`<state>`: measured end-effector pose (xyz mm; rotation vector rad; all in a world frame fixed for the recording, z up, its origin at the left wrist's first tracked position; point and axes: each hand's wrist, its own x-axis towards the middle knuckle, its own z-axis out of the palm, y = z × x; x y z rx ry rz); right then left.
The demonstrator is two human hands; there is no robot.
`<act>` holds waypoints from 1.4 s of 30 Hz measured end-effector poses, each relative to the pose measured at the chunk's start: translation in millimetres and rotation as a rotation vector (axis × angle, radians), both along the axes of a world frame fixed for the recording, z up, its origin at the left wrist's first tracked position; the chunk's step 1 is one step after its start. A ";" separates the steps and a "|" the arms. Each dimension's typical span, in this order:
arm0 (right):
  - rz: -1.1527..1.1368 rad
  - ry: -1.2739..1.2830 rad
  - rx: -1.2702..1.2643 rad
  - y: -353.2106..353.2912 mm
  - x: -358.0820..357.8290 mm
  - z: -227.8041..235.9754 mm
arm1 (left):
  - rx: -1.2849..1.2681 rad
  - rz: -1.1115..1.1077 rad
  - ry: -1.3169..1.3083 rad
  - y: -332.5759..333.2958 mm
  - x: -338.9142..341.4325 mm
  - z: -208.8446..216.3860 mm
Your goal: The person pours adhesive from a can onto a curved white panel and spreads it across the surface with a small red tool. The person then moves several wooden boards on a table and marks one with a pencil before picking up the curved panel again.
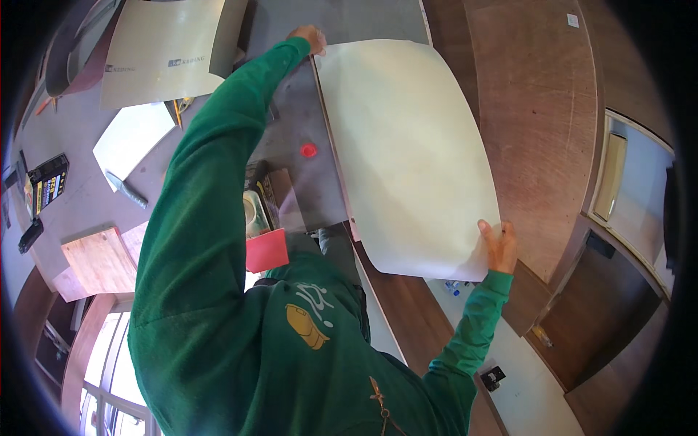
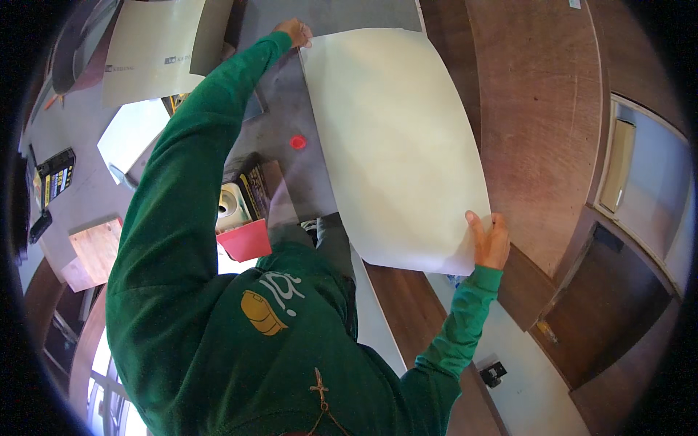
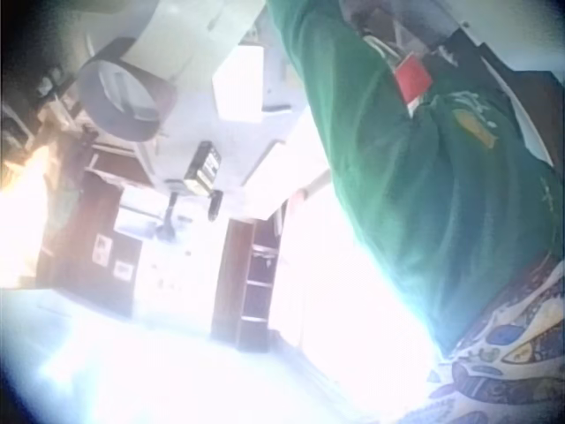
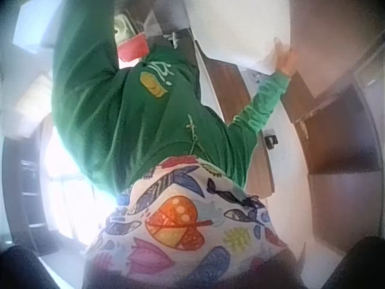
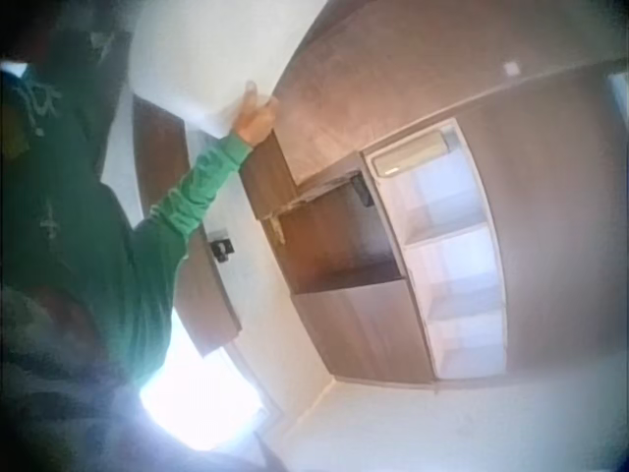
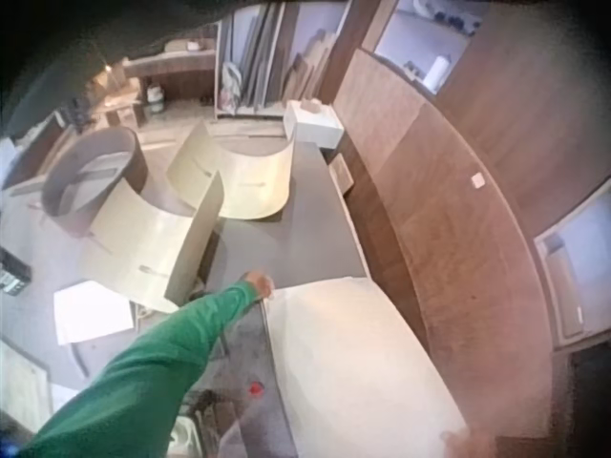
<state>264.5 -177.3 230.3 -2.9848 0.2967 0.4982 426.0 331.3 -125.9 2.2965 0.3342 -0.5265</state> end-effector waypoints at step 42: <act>0.013 -0.001 0.077 10.3 7.3 -5.8 | -0.048 0.082 -0.053 4.0 -9.1 -25.3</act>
